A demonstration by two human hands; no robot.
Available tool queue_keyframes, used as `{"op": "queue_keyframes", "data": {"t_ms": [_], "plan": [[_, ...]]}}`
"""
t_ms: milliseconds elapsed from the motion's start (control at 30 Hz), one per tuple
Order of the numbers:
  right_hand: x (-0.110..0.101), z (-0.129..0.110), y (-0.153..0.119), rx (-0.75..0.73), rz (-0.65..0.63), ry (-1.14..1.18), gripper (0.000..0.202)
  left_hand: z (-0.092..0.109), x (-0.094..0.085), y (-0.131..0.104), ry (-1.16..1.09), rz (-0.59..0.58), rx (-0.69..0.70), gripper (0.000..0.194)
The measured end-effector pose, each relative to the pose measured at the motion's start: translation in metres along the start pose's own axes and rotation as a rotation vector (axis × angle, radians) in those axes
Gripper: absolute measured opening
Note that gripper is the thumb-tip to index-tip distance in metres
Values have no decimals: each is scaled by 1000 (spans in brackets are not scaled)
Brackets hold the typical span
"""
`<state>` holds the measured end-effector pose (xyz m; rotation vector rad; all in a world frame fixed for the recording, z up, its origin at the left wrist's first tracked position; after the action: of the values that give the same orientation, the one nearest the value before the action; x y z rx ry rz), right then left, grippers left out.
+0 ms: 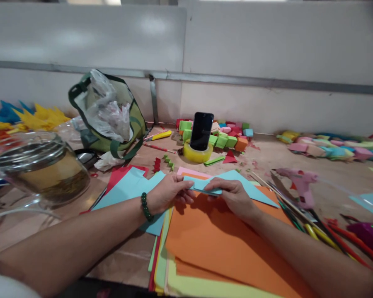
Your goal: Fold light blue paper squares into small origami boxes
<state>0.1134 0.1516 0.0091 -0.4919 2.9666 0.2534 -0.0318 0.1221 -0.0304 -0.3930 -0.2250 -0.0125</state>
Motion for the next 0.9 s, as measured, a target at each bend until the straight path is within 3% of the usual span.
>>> {"op": "queue_keyframes", "data": {"t_ms": [300, 433, 567, 633, 700, 800, 900], "plan": [[3, 14, -1, 177, -35, 107, 32, 9, -3, 0, -37, 61, 74, 24], [0, 22, 0, 257, -38, 200, 19, 18, -7, 1, 5, 96, 201, 26], [-5, 18, 4, 226, 5, 293, 6, 27, -8, -2, 135, 139, 347, 26], [-4, 16, 4, 225, 35, 280, 13, 29, -2, -5, 231, 106, 416, 22], [3, 18, 1, 252, -19, 184, 28, 29, 6, -9, 291, 47, 457, 19], [16, 19, -6, 263, -162, 48, 36, 26, 13, -13, 220, -21, 439, 17], [15, 18, -6, 244, -162, 53, 35, 22, 14, -13, 81, -43, 334, 24]]}}
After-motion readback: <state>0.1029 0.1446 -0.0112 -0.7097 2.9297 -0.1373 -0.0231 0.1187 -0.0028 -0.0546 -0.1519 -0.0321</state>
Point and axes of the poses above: each hand's wrist, its own y-axis towards the middle knuckle, its own x-axis out of the palm, z = x × y, the point moved 8 cm from there along y, towards the middle knuckle, and after that the axes turned 9 degrees about z, right-handed, at the moved point
